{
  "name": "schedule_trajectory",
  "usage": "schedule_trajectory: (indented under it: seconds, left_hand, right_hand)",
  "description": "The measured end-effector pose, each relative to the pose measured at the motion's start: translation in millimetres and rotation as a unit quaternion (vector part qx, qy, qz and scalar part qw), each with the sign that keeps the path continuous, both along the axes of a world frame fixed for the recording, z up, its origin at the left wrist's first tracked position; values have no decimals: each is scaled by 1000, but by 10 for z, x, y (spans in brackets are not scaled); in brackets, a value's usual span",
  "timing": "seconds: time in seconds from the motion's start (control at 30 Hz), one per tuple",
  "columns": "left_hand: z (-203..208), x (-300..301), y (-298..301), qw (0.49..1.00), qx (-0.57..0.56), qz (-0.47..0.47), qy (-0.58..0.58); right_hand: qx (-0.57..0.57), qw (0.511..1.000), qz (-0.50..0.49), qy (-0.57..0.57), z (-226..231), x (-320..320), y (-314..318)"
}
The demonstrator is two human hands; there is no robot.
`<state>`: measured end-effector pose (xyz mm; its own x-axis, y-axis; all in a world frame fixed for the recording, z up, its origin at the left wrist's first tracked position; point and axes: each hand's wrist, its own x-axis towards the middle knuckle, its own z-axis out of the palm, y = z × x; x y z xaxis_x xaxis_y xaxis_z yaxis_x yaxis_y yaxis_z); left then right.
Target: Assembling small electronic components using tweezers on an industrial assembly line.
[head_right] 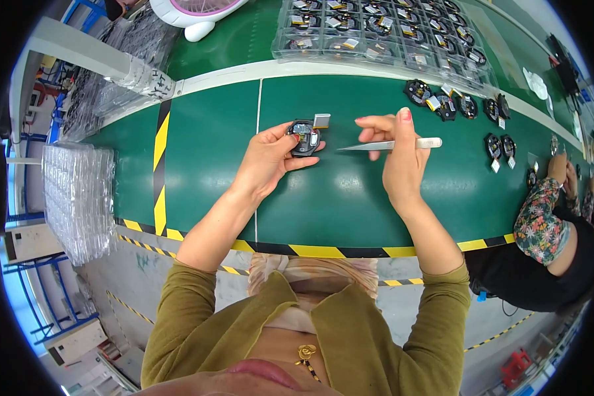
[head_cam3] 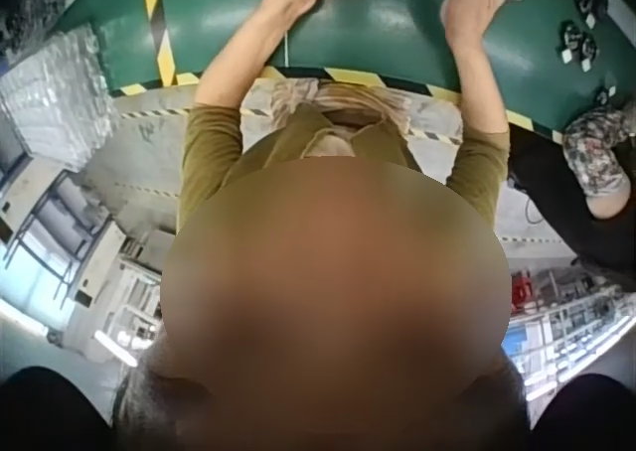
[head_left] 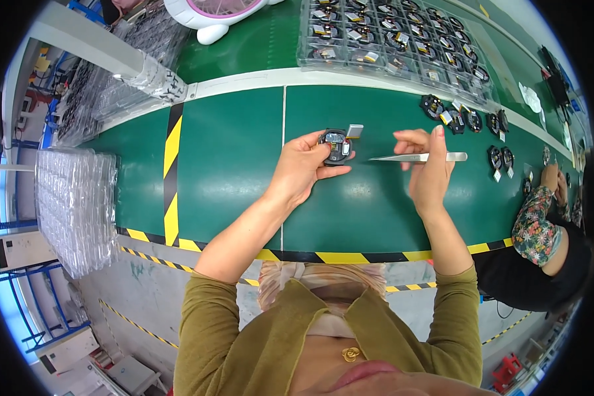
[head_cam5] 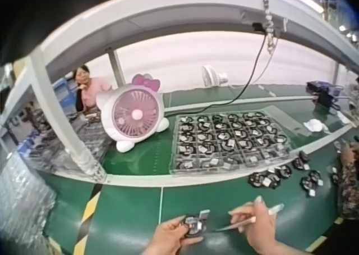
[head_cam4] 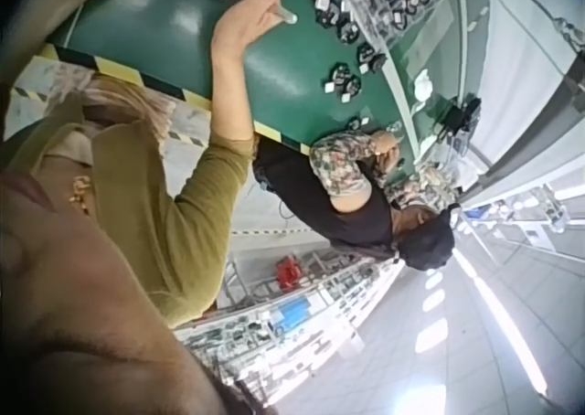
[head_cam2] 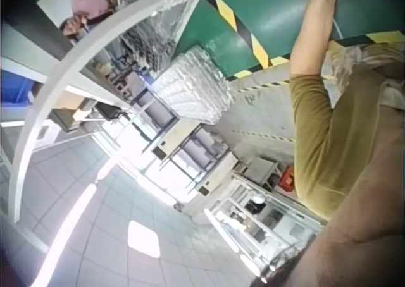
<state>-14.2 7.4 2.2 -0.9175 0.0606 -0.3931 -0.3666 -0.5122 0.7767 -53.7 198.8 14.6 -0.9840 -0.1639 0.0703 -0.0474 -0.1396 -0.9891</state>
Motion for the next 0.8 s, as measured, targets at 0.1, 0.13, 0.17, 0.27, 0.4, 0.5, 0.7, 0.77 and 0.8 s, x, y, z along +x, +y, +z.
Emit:
schedule_trajectory:
  seconds: [0.1,0.13,0.17,0.27,0.4,0.5,0.7,0.77,0.8]
  left_hand:
    - [-6,1,-1,1000,10,14,6]
    - [-5,4,-6,1000,19,14,9]
    - [3,11,-7,1000,20,14,9]
    - [41,30,0,1000,22,3,18]
    - [113,42,29,1000,11,-2,17]
    - [100,36,41,1000,11,1,15]
    - [62,32,48,999,37,10,-2]
    - [24,31,34,999,44,12,4]
    - [11,34,28,999,44,18,4]
  right_hand:
    - [-127,987,98,7,-109,23,-102]
    - [-124,983,136,-4,-102,34,-126]
    - [-117,982,147,6,-121,52,-160]
    - [-91,983,157,4,-166,76,-205]
    - [-71,986,149,-27,-185,65,-212]
    - [-79,987,135,-39,-188,84,-232]
    - [-97,987,115,-63,-168,77,-217]
    - [-15,992,118,29,-154,113,-229]
    - [2,991,122,49,-138,133,-243]
